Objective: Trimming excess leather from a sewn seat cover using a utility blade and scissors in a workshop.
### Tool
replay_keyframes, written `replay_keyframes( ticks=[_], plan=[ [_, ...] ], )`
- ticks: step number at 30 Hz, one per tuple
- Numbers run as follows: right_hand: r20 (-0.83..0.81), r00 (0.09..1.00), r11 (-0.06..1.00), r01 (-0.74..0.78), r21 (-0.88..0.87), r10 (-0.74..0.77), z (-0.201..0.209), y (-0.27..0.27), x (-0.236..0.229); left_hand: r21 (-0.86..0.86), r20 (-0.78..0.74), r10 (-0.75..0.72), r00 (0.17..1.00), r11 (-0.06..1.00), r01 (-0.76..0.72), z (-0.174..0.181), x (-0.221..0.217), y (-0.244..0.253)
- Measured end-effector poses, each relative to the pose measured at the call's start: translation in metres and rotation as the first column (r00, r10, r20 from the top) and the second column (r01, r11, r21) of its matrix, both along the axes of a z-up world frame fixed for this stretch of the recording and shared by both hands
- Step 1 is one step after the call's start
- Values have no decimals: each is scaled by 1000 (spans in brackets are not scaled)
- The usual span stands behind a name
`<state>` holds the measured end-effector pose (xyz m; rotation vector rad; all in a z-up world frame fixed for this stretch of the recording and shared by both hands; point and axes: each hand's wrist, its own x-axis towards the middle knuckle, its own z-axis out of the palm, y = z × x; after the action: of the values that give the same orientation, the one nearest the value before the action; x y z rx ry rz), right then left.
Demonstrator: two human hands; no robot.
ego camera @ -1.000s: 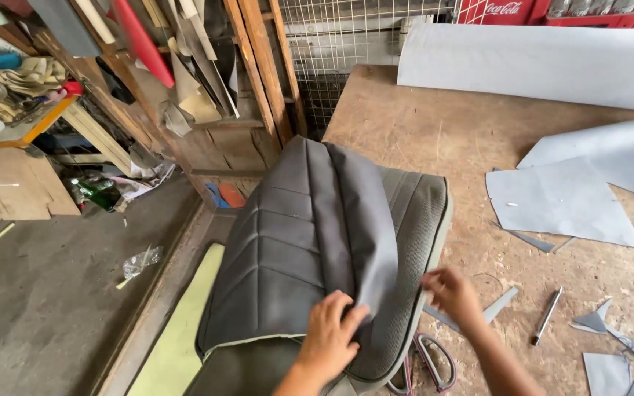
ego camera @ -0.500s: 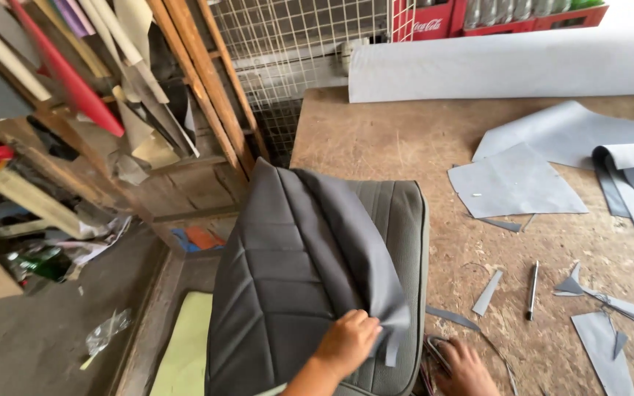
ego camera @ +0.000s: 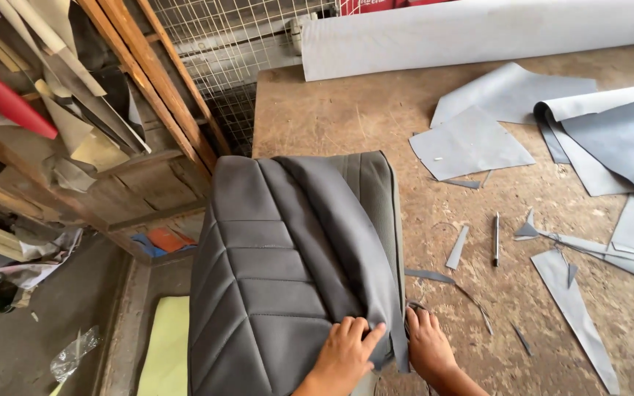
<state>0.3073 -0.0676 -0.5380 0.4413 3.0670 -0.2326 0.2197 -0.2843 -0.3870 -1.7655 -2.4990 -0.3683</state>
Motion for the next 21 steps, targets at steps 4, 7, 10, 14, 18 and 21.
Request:
replay_keyframes(
  ticks=[4, 7, 10, 14, 18, 21],
  plan=[
    [158, 987, 994, -44, 104, 28, 15, 1, -18, 39, -95, 69, 993, 997, -65, -42, -9, 8],
    [373, 921, 994, 99, 47, -109, 50, -12, -24, -30, 214, 100, 972, 995, -96, -48, -21, 13],
    [351, 911, 966, 150, 209, -217, 58, -11, -18, 405, 399, -129, 908, 913, -49, 6, -23, 8],
    [386, 897, 971, 157, 178, -215, 170, 45, 36, 528, 407, -186, 894, 847, -64, 50, -16, 4],
    [409, 790, 736, 594, -324, -457, 142, 131, 103, 485, 365, -162, 917, 873, -39, 0, -11, 5],
    [406, 692, -136, 411, -901, -597, 105, 88, 158, 403, 391, -126, 912, 914, -47, -25, -16, 6]
  ],
)
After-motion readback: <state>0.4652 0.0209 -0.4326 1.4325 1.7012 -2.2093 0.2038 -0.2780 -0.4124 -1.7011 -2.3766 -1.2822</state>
